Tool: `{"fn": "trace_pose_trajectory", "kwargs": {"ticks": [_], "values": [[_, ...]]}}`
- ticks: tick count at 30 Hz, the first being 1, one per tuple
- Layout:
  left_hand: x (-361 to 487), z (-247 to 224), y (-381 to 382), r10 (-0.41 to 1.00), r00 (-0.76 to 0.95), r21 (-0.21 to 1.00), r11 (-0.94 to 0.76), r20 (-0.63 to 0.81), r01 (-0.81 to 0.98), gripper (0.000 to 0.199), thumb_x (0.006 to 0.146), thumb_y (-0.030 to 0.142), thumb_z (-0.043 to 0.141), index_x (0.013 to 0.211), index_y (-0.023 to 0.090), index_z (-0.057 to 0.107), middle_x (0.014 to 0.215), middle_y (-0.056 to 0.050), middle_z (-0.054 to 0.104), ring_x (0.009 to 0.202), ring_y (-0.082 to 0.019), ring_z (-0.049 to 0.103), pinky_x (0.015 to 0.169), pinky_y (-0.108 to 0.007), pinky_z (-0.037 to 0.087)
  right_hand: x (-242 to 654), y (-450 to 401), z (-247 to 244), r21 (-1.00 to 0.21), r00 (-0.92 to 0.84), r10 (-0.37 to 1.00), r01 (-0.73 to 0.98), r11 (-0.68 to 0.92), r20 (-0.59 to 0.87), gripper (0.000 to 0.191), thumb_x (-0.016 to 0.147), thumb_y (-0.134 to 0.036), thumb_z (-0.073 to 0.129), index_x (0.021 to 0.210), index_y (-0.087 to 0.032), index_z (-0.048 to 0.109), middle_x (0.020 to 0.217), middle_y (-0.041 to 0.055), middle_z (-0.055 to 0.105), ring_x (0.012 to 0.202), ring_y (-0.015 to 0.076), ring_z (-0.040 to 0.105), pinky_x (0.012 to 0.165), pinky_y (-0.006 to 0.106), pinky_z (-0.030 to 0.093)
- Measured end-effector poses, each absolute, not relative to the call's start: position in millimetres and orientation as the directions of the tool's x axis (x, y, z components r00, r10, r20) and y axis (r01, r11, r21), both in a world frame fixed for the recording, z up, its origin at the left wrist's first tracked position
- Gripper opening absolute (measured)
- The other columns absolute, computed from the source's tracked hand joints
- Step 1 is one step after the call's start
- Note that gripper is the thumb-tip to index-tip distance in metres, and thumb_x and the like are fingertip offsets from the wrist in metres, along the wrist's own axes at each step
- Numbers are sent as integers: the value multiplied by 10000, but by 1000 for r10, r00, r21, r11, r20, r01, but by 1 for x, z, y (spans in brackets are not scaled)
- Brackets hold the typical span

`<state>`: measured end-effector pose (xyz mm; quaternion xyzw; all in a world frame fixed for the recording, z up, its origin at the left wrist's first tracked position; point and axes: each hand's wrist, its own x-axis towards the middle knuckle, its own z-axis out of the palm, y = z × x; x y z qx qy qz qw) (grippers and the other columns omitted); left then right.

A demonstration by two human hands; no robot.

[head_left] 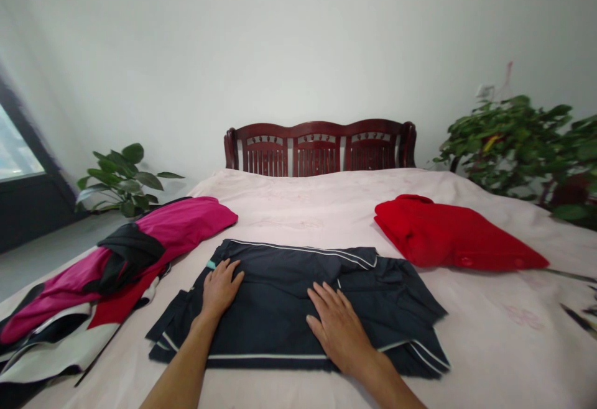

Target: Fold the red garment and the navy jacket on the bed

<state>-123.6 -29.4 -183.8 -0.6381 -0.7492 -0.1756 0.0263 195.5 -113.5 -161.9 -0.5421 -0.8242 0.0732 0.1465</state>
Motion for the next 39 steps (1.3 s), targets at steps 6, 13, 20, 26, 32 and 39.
{"fn": "trace_pose_trajectory", "kwargs": {"ticks": [6,13,20,26,32,39], "values": [[-125,-183,-29,946,-183,249,115,268,962,483,966,426,409,1380,231,563,1492,-112,508,1405,-260,421,1142,-445,314,196,-115,-158,-280,-376,913,870,406,157,571,989,-474,366,1494,-217,440,1585,34,370,1478,261,285,1217,469,216],[-128,-185,-27,949,-177,263,106,261,959,484,963,422,418,1378,224,568,1492,-115,508,1405,-269,420,1147,-458,306,195,-114,-158,-286,-371,917,872,398,146,568,988,-466,376,1496,-220,435,1588,35,367,1482,255,276,1221,470,208],[-129,-188,-25,941,-180,262,104,286,959,461,957,412,444,1358,234,587,1482,-113,521,1392,-267,440,1139,-452,324,195,-115,-157,-289,-371,919,872,395,137,568,987,-459,377,1495,-212,437,1588,40,365,1480,258,279,1219,473,209],[-130,-188,-25,943,-183,307,94,276,947,462,944,409,464,1346,227,602,1482,-117,521,1397,-283,437,1145,-469,324,194,-115,-155,-284,-364,923,878,385,125,571,985,-451,381,1498,-206,432,1590,39,359,1483,261,273,1220,478,210],[-144,-175,-22,939,-212,532,37,272,846,426,907,309,465,1271,189,650,1324,-81,665,1268,-229,578,1094,-354,411,194,-114,-159,-285,-369,919,874,394,140,570,987,-456,379,1498,-210,431,1589,49,359,1481,262,279,1217,483,214],[-221,-144,-31,916,-356,645,161,184,747,358,794,336,556,1075,200,731,1128,-83,756,1134,-282,662,961,-331,485,195,-114,-163,-272,-366,916,876,398,162,563,984,-450,392,1493,-214,438,1583,55,370,1478,258,287,1214,489,227]]}}
